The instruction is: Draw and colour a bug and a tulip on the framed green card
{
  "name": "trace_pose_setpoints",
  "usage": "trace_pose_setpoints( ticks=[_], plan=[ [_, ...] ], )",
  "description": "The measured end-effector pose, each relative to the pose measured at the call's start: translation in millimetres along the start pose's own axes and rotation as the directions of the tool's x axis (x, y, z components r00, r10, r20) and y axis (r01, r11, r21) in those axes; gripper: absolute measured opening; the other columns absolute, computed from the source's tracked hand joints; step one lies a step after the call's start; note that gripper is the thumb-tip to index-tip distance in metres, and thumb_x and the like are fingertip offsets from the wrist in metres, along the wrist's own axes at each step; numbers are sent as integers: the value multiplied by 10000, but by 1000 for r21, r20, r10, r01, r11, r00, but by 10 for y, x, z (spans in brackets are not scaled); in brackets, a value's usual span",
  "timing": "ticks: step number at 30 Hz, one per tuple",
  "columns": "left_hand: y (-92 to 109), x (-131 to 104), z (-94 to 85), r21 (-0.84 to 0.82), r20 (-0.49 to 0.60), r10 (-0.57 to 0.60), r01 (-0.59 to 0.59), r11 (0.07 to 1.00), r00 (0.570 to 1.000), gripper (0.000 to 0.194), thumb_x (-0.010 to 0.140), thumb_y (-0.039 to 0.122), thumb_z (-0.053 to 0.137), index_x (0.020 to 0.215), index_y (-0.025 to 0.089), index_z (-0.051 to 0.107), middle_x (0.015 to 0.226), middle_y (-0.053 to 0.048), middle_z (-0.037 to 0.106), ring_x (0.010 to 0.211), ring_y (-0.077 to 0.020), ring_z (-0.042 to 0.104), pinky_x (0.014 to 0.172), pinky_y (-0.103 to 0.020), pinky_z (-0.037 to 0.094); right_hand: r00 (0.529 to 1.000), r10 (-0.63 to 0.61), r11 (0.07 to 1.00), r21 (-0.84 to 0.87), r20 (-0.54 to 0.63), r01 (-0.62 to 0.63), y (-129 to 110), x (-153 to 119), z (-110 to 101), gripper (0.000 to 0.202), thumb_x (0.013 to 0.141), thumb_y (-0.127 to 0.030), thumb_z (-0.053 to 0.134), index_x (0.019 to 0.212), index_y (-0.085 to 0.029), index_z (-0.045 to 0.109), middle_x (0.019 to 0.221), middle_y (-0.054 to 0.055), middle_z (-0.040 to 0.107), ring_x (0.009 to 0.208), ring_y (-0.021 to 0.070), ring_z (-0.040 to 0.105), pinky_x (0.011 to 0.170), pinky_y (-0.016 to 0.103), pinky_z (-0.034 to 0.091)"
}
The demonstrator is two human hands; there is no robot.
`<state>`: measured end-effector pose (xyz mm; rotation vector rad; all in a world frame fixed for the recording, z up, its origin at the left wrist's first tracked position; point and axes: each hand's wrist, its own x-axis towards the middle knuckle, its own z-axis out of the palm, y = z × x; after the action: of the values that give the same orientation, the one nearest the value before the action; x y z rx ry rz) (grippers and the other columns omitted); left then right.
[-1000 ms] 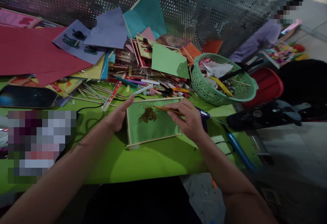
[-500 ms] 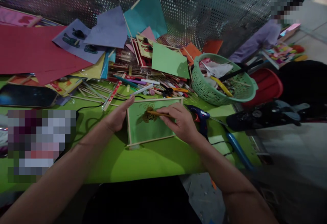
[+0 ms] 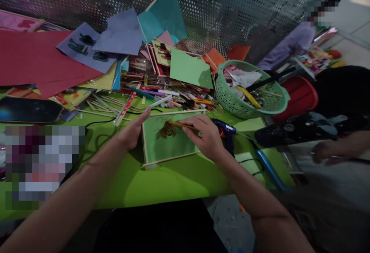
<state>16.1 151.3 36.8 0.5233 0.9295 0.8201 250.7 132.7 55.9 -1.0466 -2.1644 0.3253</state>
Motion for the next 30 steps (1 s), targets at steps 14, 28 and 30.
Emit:
trace_pose_setpoints(
  ticks=[14, 28, 30],
  plan=[
    [-14, 13, -12, -14, -25, 68, -69, 998, 997, 553, 819, 574, 636, 1182, 158, 672, 939, -133, 802, 1007, -367, 738, 958, -513, 557, 1000, 0, 1000, 21, -12, 0, 37, -21, -101, 146, 928, -181, 606, 1038, -211, 698, 906, 46, 701, 860, 197, 603, 777, 345, 488],
    [24, -30, -3, -12, -30, 35, -36, 999, 999, 581, 805, 579, 662, 1206, 158, 666, 884, -123, 806, 914, -340, 764, 965, -491, 561, 990, 25, 993, 113, -136, -10, -21, -24, -185, 194, 913, -188, 625, 1076, -251, 708, 893, 31, 694, 844, 191, 613, 743, 342, 496],
    [27, -36, -9, -20, -33, 36, -37, 999, 999, 571, 806, 553, 678, 1224, 165, 660, 893, -123, 806, 913, -341, 764, 946, -491, 571, 988, 40, 993, 117, -152, -22, -29, -22, -195, 182, 917, -200, 625, 1069, -258, 706, 891, 27, 686, 843, 192, 616, 749, 347, 496]
  ],
)
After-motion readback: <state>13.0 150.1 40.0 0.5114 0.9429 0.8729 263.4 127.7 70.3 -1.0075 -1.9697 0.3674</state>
